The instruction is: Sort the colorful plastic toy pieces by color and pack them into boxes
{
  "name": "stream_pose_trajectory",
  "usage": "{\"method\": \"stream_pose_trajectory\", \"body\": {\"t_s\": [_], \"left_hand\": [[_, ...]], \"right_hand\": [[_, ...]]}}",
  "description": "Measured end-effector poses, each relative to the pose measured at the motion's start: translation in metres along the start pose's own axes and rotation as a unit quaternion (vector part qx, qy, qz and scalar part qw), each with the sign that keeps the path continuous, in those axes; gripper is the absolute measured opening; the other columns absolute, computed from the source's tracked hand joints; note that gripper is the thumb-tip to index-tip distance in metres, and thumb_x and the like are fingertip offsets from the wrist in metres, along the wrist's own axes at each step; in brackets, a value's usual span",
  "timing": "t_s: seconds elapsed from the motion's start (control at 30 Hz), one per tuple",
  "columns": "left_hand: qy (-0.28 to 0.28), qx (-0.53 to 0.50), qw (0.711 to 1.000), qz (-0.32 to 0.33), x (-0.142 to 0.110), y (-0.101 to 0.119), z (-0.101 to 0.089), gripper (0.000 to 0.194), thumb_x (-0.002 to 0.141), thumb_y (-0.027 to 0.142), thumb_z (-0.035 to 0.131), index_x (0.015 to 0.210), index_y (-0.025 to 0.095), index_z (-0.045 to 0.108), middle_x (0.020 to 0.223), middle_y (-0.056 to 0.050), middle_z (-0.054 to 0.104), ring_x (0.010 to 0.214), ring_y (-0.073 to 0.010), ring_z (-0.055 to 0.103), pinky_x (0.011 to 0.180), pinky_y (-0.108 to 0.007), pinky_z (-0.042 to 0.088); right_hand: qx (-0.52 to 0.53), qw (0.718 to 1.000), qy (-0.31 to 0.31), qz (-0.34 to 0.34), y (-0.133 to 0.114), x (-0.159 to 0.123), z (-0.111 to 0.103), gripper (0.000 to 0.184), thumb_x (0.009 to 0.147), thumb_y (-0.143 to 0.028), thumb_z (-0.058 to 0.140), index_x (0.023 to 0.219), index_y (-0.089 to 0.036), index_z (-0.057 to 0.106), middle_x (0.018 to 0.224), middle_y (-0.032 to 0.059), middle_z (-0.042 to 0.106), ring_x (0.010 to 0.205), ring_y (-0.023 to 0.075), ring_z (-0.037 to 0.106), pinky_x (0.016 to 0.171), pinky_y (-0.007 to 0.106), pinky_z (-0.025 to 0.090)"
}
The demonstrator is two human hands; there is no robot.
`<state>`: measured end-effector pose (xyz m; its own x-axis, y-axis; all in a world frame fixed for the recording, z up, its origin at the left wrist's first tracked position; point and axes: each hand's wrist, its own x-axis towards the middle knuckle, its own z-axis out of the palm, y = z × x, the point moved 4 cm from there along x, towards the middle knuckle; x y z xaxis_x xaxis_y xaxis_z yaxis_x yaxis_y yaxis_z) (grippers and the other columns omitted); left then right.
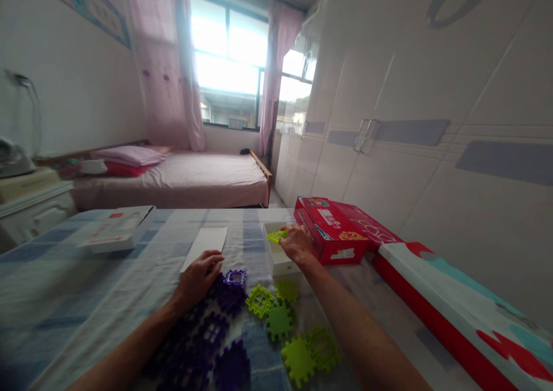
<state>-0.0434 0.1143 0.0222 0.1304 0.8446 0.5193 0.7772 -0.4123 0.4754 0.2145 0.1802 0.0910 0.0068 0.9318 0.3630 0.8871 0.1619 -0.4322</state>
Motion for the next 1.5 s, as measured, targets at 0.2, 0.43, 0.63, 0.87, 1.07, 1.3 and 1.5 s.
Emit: {"method": "stream_pose_trajectory", "body": {"t_s": [0.2,0.43,0.63,0.87,1.07,1.3,1.5], "left_hand": [[-0.001,0.004,1.0,-0.009,0.0,0.001,0.0,0.024,0.084,0.024,0.044,0.094,0.017,0.066,0.108,-0.007,0.062,0.097,-0.0192,0.061,0.089,-0.032,0.048],[0.0,0.012,1.0,-0.003,0.0,0.0,0.001,0.024,0.084,0.024,0.045,0.093,0.017,0.066,0.108,-0.008,0.061,0.098,-0.0195,0.06,0.09,-0.032,0.047],[-0.009,0.013,1.0,-0.007,0.0,-0.002,0.001,0.025,0.083,0.025,0.044,0.093,0.017,0.066,0.108,-0.008,0.061,0.098,-0.0207,0.06,0.091,-0.035,0.047],[-0.011,0.014,1.0,0.007,-0.002,-0.001,0.001,0.028,0.084,0.027,0.042,0.092,0.017,0.067,0.109,-0.009,0.061,0.099,-0.0214,0.06,0.092,-0.037,0.046],[-0.002,0.008,1.0,0.006,-0.002,0.0,-0.001,0.027,0.083,0.025,0.043,0.089,0.018,0.067,0.108,-0.008,0.062,0.097,-0.0208,0.061,0.09,-0.037,0.048],[-0.001,0.01,1.0,0.009,-0.002,0.0,-0.001,0.027,0.083,0.024,0.042,0.091,0.018,0.067,0.108,-0.008,0.061,0.098,-0.0204,0.061,0.09,-0.036,0.048],[-0.005,0.012,1.0,0.008,-0.002,-0.001,0.001,0.025,0.083,0.024,0.043,0.091,0.019,0.066,0.109,-0.008,0.061,0.099,-0.0206,0.059,0.092,-0.036,0.047]], "right_hand": [[0.073,0.997,-0.009,0.0,-0.001,0.007,0.003,0.04,0.083,-0.039,0.048,0.114,-0.017,0.06,0.116,0.0087,0.062,0.108,0.0184,0.056,0.093,0.029,0.042],[0.177,0.98,-0.077,-0.04,0.026,-0.084,-0.049,0.049,0.085,-0.049,0.045,0.125,-0.022,0.051,0.128,0.0078,0.054,0.115,0.0211,0.052,0.095,0.035,0.043],[0.096,0.951,-0.269,-0.118,0.05,-0.186,-0.047,0.087,0.066,-0.059,0.066,0.14,-0.028,0.033,0.148,0.0084,0.028,0.136,0.0288,0.023,0.11,0.044,0.024],[0.041,0.964,-0.226,-0.132,0.043,-0.203,-0.031,0.072,0.069,-0.058,0.063,0.132,-0.025,0.047,0.138,0.0113,0.042,0.129,0.029,0.034,0.107,0.045,0.027],[0.017,0.969,-0.175,-0.173,0.028,-0.2,-0.033,0.046,0.078,-0.047,0.059,0.119,-0.025,0.058,0.117,0.0093,0.057,0.108,0.024,0.051,0.095,0.04,0.04],[0.023,0.976,-0.124,-0.178,0.026,-0.188,-0.037,0.032,0.092,-0.03,0.038,0.114,-0.022,0.059,0.105,0.0065,0.065,0.096,0.0172,0.06,0.086,0.03,0.046],[0.051,0.997,-0.036,-0.049,0.045,-0.164,-0.041,0.041,0.092,-0.041,0.029,0.092,-0.02,0.065,0.087,0.0069,0.069,0.076,0.0185,0.065,0.068,0.027,0.047]]}}
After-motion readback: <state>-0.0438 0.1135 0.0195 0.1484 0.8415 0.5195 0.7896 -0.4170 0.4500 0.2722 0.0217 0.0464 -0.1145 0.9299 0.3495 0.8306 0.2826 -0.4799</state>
